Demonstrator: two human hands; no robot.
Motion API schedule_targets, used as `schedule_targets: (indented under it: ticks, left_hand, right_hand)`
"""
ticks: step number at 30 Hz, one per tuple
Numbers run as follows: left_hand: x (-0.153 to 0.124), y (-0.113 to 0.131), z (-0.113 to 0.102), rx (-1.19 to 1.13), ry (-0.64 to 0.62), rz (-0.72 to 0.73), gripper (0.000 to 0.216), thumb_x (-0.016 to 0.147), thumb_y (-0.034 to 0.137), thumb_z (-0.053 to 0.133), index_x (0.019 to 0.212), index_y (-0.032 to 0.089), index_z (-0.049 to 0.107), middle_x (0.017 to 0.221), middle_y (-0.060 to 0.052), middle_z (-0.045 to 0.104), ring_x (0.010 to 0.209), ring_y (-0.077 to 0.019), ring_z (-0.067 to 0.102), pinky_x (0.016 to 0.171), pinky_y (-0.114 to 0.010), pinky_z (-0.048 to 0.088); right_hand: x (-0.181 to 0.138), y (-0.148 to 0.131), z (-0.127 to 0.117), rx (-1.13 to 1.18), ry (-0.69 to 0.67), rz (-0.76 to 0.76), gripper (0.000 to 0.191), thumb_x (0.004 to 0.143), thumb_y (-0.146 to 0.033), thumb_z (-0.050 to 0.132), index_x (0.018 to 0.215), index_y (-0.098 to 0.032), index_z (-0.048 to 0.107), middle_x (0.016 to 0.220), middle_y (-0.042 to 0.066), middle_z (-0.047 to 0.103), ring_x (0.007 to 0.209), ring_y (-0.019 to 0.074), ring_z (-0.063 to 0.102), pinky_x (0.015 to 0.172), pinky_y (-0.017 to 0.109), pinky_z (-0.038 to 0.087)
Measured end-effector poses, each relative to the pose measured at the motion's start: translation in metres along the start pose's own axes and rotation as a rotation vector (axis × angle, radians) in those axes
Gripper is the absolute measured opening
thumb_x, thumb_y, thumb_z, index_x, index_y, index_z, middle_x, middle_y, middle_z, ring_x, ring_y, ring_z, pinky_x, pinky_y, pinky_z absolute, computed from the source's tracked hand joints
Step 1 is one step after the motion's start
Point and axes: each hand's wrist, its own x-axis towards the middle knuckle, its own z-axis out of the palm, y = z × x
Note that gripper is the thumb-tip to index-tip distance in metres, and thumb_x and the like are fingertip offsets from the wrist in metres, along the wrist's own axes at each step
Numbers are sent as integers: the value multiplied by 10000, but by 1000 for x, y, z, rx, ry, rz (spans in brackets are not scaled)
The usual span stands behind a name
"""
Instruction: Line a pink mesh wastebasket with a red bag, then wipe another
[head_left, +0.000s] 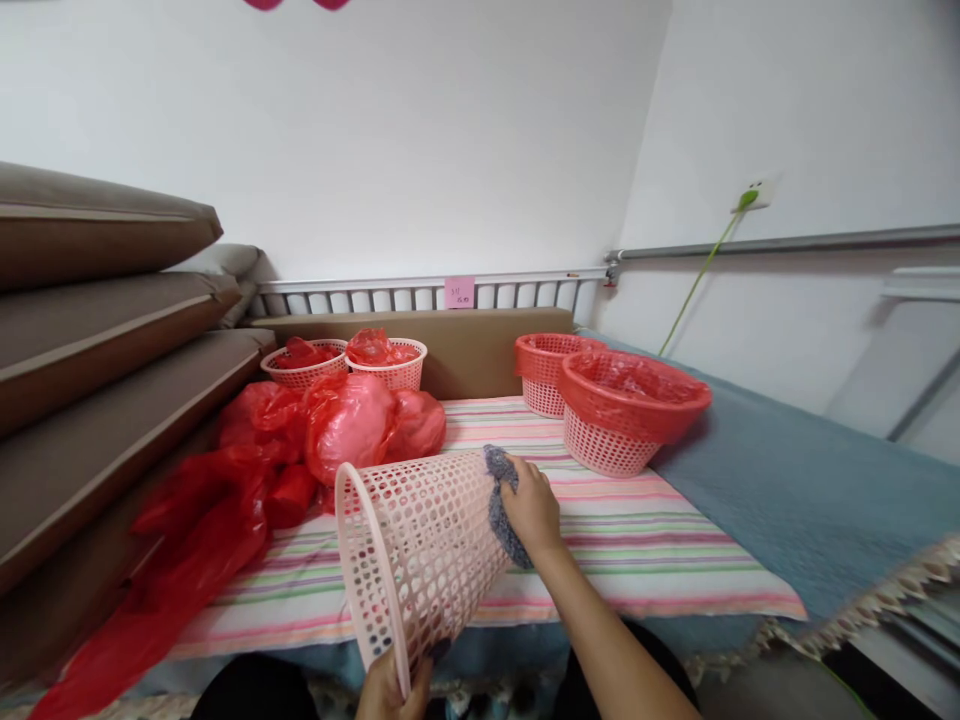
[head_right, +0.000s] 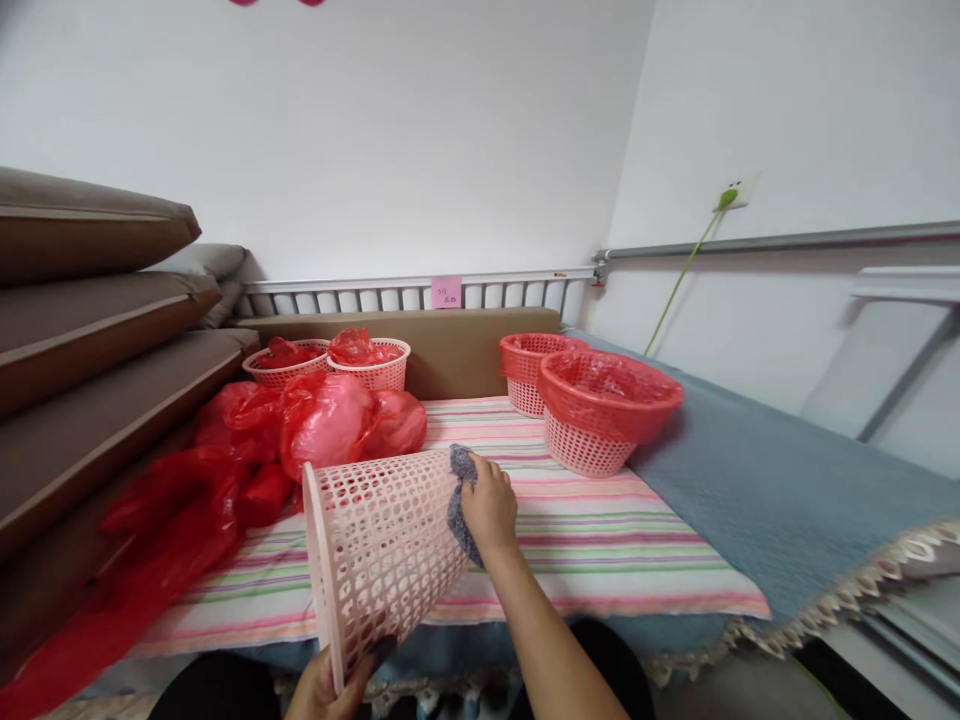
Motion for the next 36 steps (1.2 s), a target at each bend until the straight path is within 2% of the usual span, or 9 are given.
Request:
schedule_targets:
  ticks: [4, 10, 13, 16, 22, 25, 28, 32, 36]
  left_hand:
    - [-3, 1, 1, -96, 7, -30, 358, 767, 419, 616, 1043, 204, 694, 1150, -135, 662, 1129, -311, 566, 1022, -454, 378]
    - [15, 56, -1, -369, 232, -127, 701, 713, 352, 697, 1329, 180, 410, 1264, -161, 581, 1154, -287, 550, 1010, -424, 408]
    - [22, 73, -1, -482, 217, -175, 813, 700, 355, 705, 1376, 156, 299, 1261, -188, 576, 1142, -302, 557, 1009, -452, 399]
    - [19, 80, 5, -544, 208, -209, 821, 659, 369, 733, 1351, 151, 347, 1208, -197, 613, 1137, -314, 558, 1012, -462, 387]
    - [13, 91, 14, -519, 219, -203, 736, 548, 423, 784, 1199, 178, 542, 1086, -153, 689, 1081, -331, 590, 930, -442, 458]
    - [12, 81, 7, -428, 255, -185, 645, 502, 444, 796, 1069, 191, 622, 983, -110, 723, 1053, -348, 593, 876, -442, 494]
    - [9, 63, 1, -369, 262, -192, 586, 511, 475, 780, 1003, 186, 646, 932, -97, 732, 1038, -360, 592, 853, -447, 506]
    - [7, 51, 3, -414, 194, -177, 711, 536, 453, 785, 1160, 186, 572, 1095, -122, 686, 1087, -351, 575, 909, -452, 475]
    - [5, 48, 15, -527, 121, -218, 780, 643, 420, 746, 1318, 201, 423, 1231, -155, 607, 1147, -308, 549, 993, -435, 411]
  right_hand:
    - [-3, 8, 2, -18, 35, -9, 383, 790, -122, 488, 1165, -182, 535, 1081, 61, 595, 985, 226, 510, 854, 319, 394]
    - [-10, 6, 6, 1, 63, -32, 376, 798, -148, 486, 1171, -170, 534, 1061, 73, 605, 979, 228, 515, 864, 341, 399]
    - [-11, 11, 6, 42, 66, -19, 380, 794, -175, 493, 1171, -153, 533, 1082, 90, 605, 995, 235, 516, 879, 362, 400]
    - [-16, 4, 4, 150, 47, 6, 380, 789, -207, 506, 1163, -153, 541, 1087, 93, 606, 1015, 235, 519, 901, 375, 400]
    - [-53, -77, -15, 372, -128, -184, 413, 748, -132, 524, 1153, -201, 568, 1088, 63, 590, 1037, 214, 497, 940, 374, 381]
    - [-76, -120, -30, 448, -217, -335, 494, 710, -91, 538, 1181, -240, 555, 1100, 42, 571, 1042, 203, 475, 955, 361, 367]
    - [-88, -135, -37, 445, -250, -418, 535, 682, -78, 536, 1189, -250, 553, 1103, 39, 564, 1038, 209, 464, 957, 373, 362]
    - [-77, -111, -27, 378, -229, -423, 566, 680, -62, 507, 1212, -250, 539, 1137, 44, 559, 1050, 207, 464, 955, 368, 369]
    - [-40, -50, -9, 184, -75, -252, 517, 711, -59, 484, 1198, -217, 553, 1144, 67, 578, 1063, 217, 478, 953, 373, 368]
